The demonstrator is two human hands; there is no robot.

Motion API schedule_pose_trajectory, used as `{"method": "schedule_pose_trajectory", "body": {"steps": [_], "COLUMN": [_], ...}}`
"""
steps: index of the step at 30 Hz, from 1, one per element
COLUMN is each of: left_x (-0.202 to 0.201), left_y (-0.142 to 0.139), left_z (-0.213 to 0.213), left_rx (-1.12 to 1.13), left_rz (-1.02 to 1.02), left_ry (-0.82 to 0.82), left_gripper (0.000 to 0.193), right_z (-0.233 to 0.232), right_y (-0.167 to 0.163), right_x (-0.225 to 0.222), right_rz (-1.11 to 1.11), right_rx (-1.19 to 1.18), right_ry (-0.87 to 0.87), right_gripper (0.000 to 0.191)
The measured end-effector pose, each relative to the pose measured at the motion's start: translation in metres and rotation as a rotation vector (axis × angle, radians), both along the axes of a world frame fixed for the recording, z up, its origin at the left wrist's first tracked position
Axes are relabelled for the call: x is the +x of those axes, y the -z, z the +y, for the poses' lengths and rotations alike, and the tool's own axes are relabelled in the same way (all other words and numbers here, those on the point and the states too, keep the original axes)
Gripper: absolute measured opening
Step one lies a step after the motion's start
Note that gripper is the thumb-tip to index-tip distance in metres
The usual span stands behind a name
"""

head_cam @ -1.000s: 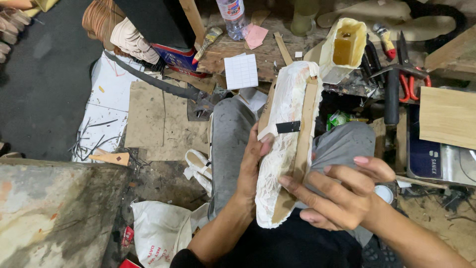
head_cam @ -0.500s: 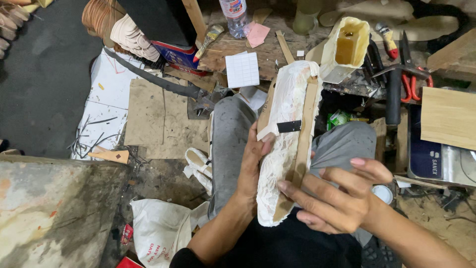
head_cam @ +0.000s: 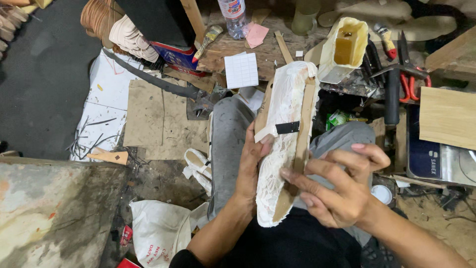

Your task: The person holds a fabric-covered shoe upper on their lap, applies glue from a container on the bench, and presses a cardboard stiffener strip along the inside heel of the upper. They smooth and press the strip repeatedly, then place the finished upper on a shelf rack with other completed uppers.

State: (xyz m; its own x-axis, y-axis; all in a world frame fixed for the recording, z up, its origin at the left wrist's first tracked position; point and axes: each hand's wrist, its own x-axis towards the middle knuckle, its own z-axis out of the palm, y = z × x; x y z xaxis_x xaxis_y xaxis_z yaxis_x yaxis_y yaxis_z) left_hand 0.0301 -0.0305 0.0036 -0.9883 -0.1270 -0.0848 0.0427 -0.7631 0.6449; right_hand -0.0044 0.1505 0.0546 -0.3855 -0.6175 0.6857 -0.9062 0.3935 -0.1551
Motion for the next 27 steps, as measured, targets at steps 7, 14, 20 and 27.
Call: {"method": "schedule_pose_trajectory", "body": {"steps": [7,14,20,27], "left_x": [0.000,0.001,-0.002,0.000], "left_y": [-0.002,-0.004,-0.001,-0.006], "left_z": [0.000,-0.002,-0.001,0.002], "left_rx": [-0.003,0.107,0.147,0.202], "left_rz": [0.008,-0.088,-0.066,-0.098], "left_ry": [0.011,0.098,0.120,0.161], "left_gripper": [0.083,0.078,0.076,0.063], "right_z": [0.003,0.003,0.008,0.014], "right_y": [0.002,-0.002,-0.004,-0.007], "right_x": [-0.008,-0.016,-0.023,-0.031], "right_rz": [0.019,0.040,0.030,0.053], "right_rx": [-0.029,-0.020,-0.031,0.025], "right_ry": [-0.024,-0.008,-0.010,0.041], "right_gripper": [0.031,0.037,0.039,0.036]}}
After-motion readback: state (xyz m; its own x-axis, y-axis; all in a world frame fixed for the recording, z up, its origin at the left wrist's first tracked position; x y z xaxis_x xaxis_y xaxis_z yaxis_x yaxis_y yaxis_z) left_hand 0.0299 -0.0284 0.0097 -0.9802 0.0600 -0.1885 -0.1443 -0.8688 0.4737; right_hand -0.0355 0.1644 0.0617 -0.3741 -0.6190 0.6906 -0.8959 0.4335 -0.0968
